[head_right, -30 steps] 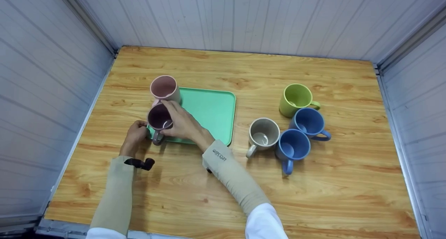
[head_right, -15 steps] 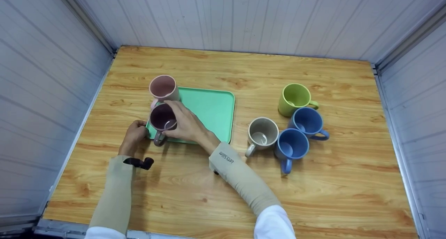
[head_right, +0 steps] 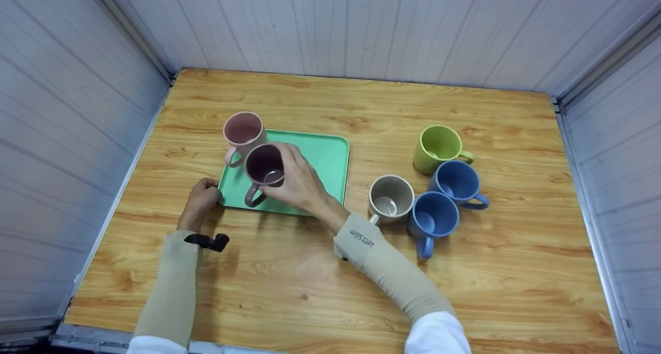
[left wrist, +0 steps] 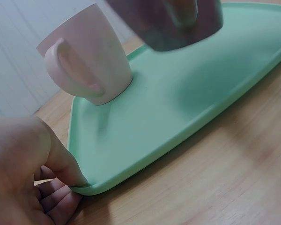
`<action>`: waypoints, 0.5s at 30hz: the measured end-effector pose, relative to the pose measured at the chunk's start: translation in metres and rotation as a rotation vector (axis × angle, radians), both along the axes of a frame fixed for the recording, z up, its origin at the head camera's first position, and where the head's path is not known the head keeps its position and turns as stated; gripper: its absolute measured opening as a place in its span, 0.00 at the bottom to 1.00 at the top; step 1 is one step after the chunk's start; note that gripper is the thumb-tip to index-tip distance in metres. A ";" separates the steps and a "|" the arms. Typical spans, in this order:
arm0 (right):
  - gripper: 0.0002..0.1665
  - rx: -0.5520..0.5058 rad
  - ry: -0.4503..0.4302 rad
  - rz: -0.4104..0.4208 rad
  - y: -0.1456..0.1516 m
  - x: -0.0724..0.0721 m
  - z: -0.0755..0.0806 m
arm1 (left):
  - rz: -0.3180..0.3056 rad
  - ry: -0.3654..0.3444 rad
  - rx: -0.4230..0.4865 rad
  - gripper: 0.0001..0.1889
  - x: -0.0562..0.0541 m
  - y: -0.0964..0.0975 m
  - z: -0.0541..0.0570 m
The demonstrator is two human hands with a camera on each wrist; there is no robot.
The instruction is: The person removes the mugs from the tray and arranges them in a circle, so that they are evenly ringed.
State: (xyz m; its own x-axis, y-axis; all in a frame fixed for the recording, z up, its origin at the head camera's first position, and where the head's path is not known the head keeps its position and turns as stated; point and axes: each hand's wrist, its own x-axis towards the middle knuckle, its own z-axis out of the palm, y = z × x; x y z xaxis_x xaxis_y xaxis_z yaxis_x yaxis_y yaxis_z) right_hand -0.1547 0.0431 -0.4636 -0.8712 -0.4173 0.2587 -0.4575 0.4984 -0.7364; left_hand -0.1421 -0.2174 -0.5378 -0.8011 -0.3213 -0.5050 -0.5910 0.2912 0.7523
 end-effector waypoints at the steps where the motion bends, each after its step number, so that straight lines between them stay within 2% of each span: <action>1: 0.53 -0.003 -0.004 -0.018 0.003 0.000 0.001 | -0.002 -0.001 -0.003 0.21 0.000 0.000 0.000; 11: 0.50 -0.013 -0.072 -0.176 0.037 0.001 0.018 | 0.022 -0.015 0.051 0.22 0.000 0.001 0.001; 15: 0.50 -0.019 -0.103 -0.232 0.049 0.001 0.025 | 0.020 -0.005 0.044 0.23 0.000 0.001 0.003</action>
